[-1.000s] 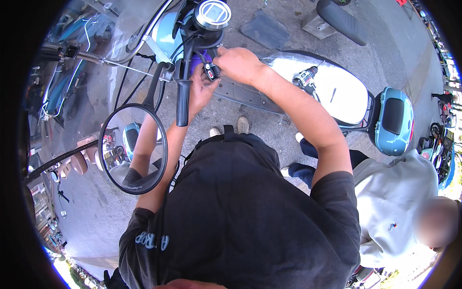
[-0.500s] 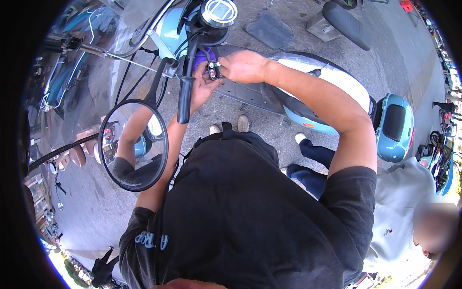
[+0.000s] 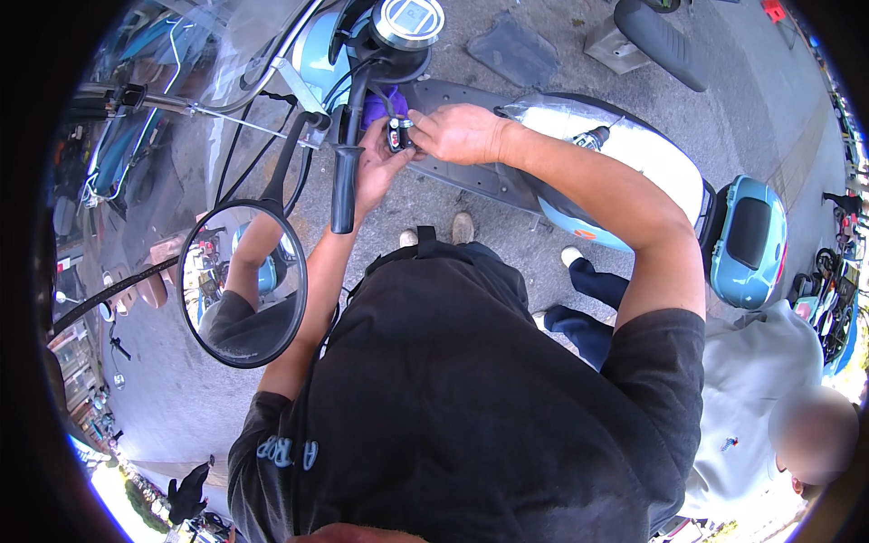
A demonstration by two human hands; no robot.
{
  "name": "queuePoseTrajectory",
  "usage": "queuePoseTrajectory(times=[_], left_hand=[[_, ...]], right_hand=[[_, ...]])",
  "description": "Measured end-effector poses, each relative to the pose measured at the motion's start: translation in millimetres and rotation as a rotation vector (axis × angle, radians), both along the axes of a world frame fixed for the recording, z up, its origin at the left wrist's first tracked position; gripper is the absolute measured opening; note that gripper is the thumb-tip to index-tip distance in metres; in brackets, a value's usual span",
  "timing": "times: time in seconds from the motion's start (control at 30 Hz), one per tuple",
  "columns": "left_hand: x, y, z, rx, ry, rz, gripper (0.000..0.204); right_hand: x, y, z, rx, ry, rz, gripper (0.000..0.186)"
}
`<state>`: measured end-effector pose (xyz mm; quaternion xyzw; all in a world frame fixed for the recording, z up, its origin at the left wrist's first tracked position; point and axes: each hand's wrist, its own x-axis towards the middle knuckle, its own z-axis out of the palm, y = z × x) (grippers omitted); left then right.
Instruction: The person works on a light blue scooter in a cluttered workshop. They use a cordless drill to remove and install screws on the scooter's front fairing and handlebar area, then retrieve a small part from a plastic bag and attach it to the handlebar controls.
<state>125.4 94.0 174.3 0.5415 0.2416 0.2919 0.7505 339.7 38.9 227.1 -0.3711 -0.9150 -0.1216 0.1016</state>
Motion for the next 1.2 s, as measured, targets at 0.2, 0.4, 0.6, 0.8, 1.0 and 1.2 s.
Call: queuePoseTrajectory(times=[0.2,0.4,0.6,0.8,1.0,1.2], left_hand=[[-1.0,-1.6,8.3,0.051,0.058,-0.001,0.049],[-1.6,1.7,1.2,0.064,0.018,-0.019,0.049],[-6.9,3.7,-2.6,0.051,0.02,0.0,0.047],[-1.9,1.8,1.0,0.067,0.003,0.007,0.047],[-5.4,2.9,0.1,0.056,0.021,-0.02,0.05],[-9.8,5.5,-8.1,0.072,0.039,-0.008,0.056]], right_hand=[[-1.5,3.2,1.3,0.125,0.089,0.09,0.032],[-2.1,3.4,0.1,0.063,0.073,0.086,0.025],[5.0,7.4,4.9,0.027,0.273,-0.103,0.023],[-7.7,-3.8,8.2,0.063,0.382,-0.238,0.023],[-1.0,-25.4,-1.4,0.053,0.716,-0.604,0.017],[9.6,-64.5,-89.2,-0.169,0.974,-1.027,0.019]])
